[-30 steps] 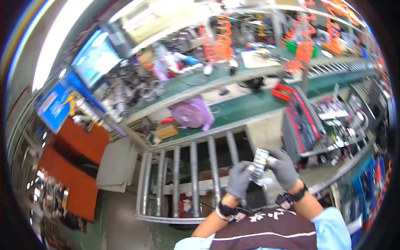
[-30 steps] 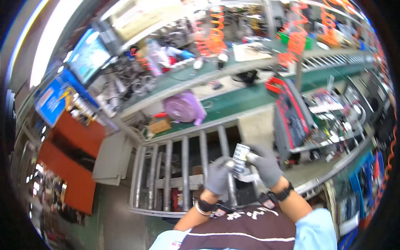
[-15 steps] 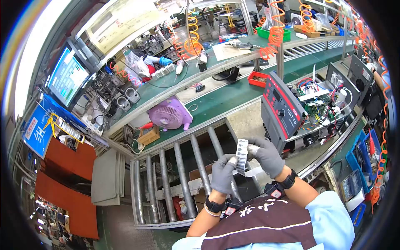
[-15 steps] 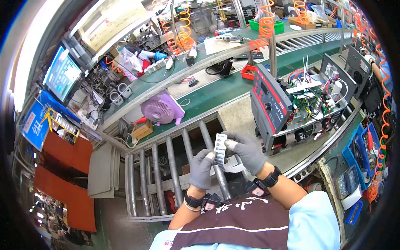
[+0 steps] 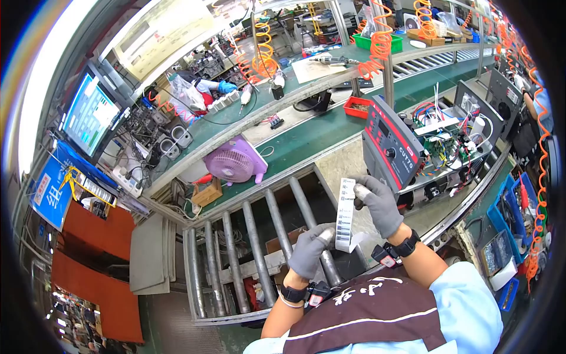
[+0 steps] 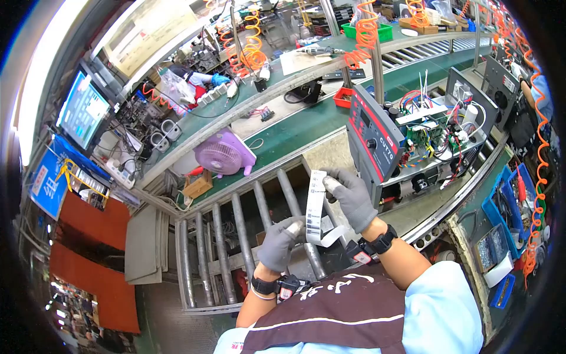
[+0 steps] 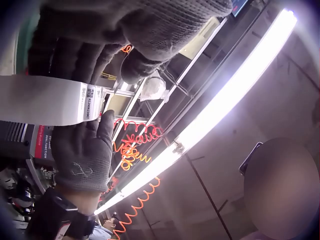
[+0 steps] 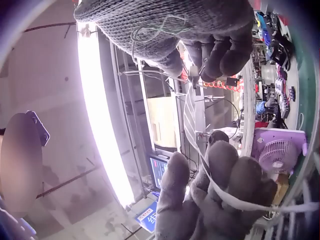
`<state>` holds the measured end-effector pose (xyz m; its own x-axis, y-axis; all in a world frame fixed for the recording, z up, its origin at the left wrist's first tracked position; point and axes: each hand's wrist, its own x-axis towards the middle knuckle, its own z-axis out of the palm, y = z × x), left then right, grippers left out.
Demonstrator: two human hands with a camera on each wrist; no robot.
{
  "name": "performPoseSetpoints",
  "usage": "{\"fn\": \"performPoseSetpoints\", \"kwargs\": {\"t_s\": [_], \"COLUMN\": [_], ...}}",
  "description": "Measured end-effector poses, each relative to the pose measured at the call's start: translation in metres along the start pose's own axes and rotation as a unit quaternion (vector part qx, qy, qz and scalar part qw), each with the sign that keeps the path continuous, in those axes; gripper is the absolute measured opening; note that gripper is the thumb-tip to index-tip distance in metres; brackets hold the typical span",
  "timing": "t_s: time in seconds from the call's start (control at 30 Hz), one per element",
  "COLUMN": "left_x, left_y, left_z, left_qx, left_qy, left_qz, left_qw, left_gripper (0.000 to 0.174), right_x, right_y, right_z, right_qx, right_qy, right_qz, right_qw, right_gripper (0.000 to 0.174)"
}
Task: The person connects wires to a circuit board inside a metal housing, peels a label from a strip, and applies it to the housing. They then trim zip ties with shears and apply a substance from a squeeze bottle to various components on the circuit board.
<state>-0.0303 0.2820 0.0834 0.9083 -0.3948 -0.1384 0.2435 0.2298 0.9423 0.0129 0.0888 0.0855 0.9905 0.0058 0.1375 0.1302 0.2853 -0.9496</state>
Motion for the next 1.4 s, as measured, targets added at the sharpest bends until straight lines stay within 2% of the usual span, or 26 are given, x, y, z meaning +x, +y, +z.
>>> {"fn": "performPoseSetpoints", "kwargs": {"t_s": [0.37,0.5,0.57,0.63,0.7,0.77,0.8,0.83,0.9,0.93,0.97,1.03,1.1,1.17,1.2,1.23,1.3,1.37,1.4], "left_x": [-0.006,-0.008,-0.007,-0.005,0.006,0.011,0.015,0.016,0.018,0.022,0.029,0.041,0.047,0.065,0.077,0.086,0.112,0.143,0.147], "left_y": [-0.006,-0.004,0.004,0.006,-0.006,-0.016,-0.017,-0.017,-0.018,-0.021,-0.025,-0.018,0.001,0.007,0.008,0.013,0.013,0.016,0.016], "left_z": [0.000,0.004,0.011,0.020,0.021,0.036,0.045,0.056,0.079,0.083,0.084,0.093,0.113,0.122,0.123,0.134,0.148,0.152,0.167], "left_qx": [0.108,0.111,0.197,0.244,0.213,0.236,0.244,0.225,0.217,0.220,0.241,0.297,0.320,0.357,0.358,0.380,0.362,0.414,0.444], "left_qy": [0.000,-0.031,-0.033,-0.078,-0.198,-0.270,-0.321,-0.346,-0.375,-0.381,-0.366,-0.324,-0.264,-0.197,-0.150,-0.124,-0.041,-0.016,-0.029], "left_qz": [-0.017,-0.011,0.025,0.019,0.023,0.010,-0.011,-0.039,-0.046,-0.047,-0.027,-0.005,0.047,0.144,0.157,0.209,0.250,0.341,0.352], "left_qw": [0.994,0.993,0.979,0.966,0.956,0.934,0.915,0.910,0.900,0.897,0.898,0.898,0.909,0.902,0.908,0.893,0.897,0.844,0.824], "left_gripper": [0.025,0.024,0.023,0.033,0.052,0.068,0.069,0.069,0.061,0.061,0.060,0.054,0.045,0.037,0.032,0.030,0.032,0.035,0.039], "right_x": [-0.011,-0.019,-0.024,-0.035,-0.049,-0.077,-0.095,-0.101,-0.125,-0.142,-0.161,-0.196,-0.232,-0.265,-0.280,-0.294,-0.314,-0.328,-0.334], "right_y": [-0.002,-0.003,-0.006,-0.001,0.003,-0.024,-0.037,-0.027,-0.022,-0.028,-0.034,-0.033,-0.026,-0.035,-0.033,-0.027,-0.022,-0.009,-0.001], "right_z": [-0.002,-0.010,-0.019,-0.029,-0.047,-0.066,-0.076,-0.095,-0.134,-0.152,-0.172,-0.226,-0.286,-0.323,-0.349,-0.378,-0.422,-0.468,-0.489], "right_qx": [-0.033,-0.036,-0.149,-0.221,-0.038,-0.067,-0.108,-0.164,-0.110,-0.074,-0.039,-0.111,-0.009,0.087,0.061,0.035,0.035,-0.033,-0.029], "right_qy": [0.038,0.045,0.048,0.119,0.109,0.165,0.205,0.243,0.310,0.337,0.364,0.449,0.517,0.580,0.589,0.598,0.617,0.640,0.641], "right_qz": [-0.047,-0.058,-0.163,-0.214,-0.138,-0.103,-0.089,-0.134,-0.164,-0.152,-0.141,-0.133,-0.092,-0.066,-0.054,-0.041,0.006,0.051,0.055], "right_qw": [0.998,0.997,0.974,0.944,0.984,0.979,0.969,0.947,0.930,0.926,0.920,0.876,0.851,0.807,0.804,0.800,0.786,0.766,0.765], "right_gripper": [0.025,0.027,0.030,0.031,0.030,0.029,0.030,0.031,0.031,0.032,0.032,0.033,0.032,0.026,0.028,0.029,0.026,0.024,0.024]}}
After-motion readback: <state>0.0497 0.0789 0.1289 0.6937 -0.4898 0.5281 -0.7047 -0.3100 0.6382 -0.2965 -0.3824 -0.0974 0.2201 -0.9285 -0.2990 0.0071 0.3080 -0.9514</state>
